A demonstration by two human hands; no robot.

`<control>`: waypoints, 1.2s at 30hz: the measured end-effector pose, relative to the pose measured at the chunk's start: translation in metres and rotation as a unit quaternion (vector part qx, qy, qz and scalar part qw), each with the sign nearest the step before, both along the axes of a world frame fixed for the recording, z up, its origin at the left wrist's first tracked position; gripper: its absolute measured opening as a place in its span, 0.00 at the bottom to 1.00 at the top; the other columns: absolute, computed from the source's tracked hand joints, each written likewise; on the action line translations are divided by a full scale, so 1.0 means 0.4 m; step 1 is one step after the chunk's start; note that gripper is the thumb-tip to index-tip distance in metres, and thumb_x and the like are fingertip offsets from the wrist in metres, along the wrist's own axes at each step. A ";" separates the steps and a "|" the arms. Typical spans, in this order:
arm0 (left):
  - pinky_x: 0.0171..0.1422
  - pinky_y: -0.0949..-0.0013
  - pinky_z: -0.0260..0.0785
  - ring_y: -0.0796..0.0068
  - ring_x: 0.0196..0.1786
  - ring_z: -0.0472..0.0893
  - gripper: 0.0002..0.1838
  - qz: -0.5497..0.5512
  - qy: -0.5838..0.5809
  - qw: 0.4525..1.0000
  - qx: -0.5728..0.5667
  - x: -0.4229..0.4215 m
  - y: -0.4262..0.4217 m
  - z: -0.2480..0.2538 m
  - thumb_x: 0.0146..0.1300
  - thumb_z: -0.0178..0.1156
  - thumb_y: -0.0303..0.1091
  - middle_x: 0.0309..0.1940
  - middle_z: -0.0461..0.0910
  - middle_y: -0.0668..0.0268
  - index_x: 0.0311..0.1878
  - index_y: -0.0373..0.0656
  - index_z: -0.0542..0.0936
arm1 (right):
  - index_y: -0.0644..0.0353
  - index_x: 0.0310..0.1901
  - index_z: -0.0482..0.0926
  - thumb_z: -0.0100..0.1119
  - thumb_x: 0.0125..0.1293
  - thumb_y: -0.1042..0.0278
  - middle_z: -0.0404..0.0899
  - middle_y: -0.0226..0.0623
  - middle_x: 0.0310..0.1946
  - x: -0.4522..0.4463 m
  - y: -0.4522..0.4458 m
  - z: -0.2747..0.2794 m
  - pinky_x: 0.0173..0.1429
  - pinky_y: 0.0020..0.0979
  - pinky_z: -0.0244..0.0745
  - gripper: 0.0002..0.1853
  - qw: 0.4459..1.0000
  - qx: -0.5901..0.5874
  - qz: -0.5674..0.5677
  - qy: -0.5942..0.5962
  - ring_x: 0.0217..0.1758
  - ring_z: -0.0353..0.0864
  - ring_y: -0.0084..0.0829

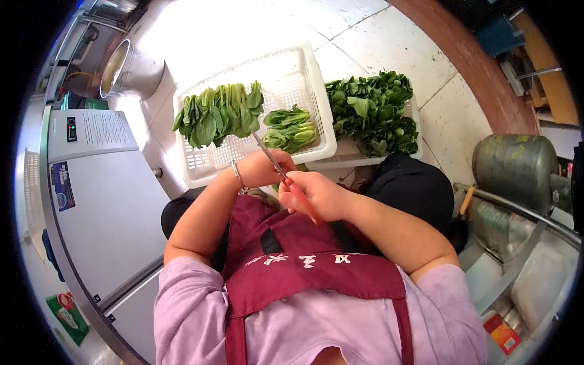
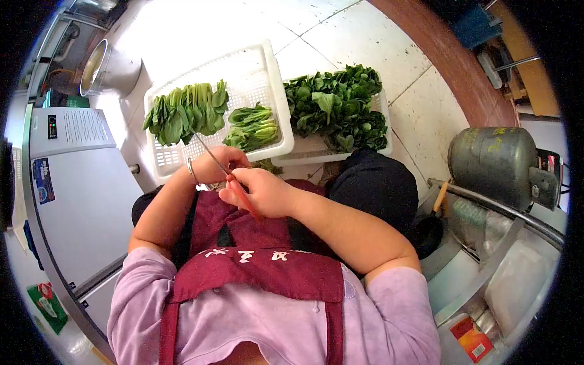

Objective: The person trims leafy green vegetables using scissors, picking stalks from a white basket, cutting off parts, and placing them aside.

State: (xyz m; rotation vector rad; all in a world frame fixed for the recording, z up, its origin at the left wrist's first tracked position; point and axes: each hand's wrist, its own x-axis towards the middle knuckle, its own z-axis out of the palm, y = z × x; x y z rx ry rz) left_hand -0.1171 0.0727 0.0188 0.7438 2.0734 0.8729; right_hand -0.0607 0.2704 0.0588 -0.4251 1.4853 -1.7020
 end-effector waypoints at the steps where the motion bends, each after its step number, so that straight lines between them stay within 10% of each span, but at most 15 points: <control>1: 0.41 0.69 0.71 0.71 0.34 0.78 0.14 -0.008 0.017 1.000 -0.010 0.013 -0.006 -0.011 0.48 0.63 0.30 0.31 0.80 0.61 0.41 0.40 0.80 | 0.59 0.34 0.70 0.53 0.67 0.56 0.73 0.27 0.26 0.006 -0.004 -0.004 0.35 0.23 0.69 0.13 1.000 0.001 0.002 -0.001 0.29 0.70 0.18; 10: 0.42 0.64 0.72 0.62 0.34 0.80 0.10 0.163 0.206 0.961 -0.086 -0.142 0.027 -0.109 0.55 0.61 0.37 0.32 0.80 0.59 0.37 0.42 0.81 | 0.63 0.33 0.73 0.56 0.65 0.57 0.75 0.33 0.23 0.019 -0.011 0.002 0.34 0.27 0.70 0.15 0.999 -0.034 -0.027 0.016 0.26 0.73 0.23; 24: 0.57 0.60 0.69 0.58 0.51 0.76 0.16 0.070 0.265 0.931 -0.242 -0.246 0.110 -0.258 0.53 0.61 0.42 0.42 0.80 0.57 0.42 0.44 0.81 | 0.64 0.34 0.74 0.57 0.63 0.50 0.76 0.48 0.27 -0.008 0.003 -0.007 0.40 0.36 0.70 0.21 0.998 0.021 -0.024 0.052 0.32 0.77 0.41; 36: 0.40 0.80 0.65 0.84 0.36 0.73 0.07 0.499 -0.034 0.807 0.315 -0.124 -0.142 -0.058 0.60 0.62 0.30 0.34 0.77 0.71 0.38 0.44 0.74 | 0.59 0.38 0.72 0.50 0.68 0.53 0.75 0.31 0.23 -0.016 0.004 -0.003 0.21 0.17 0.62 0.15 0.998 -0.018 -0.057 -0.029 0.13 0.65 0.16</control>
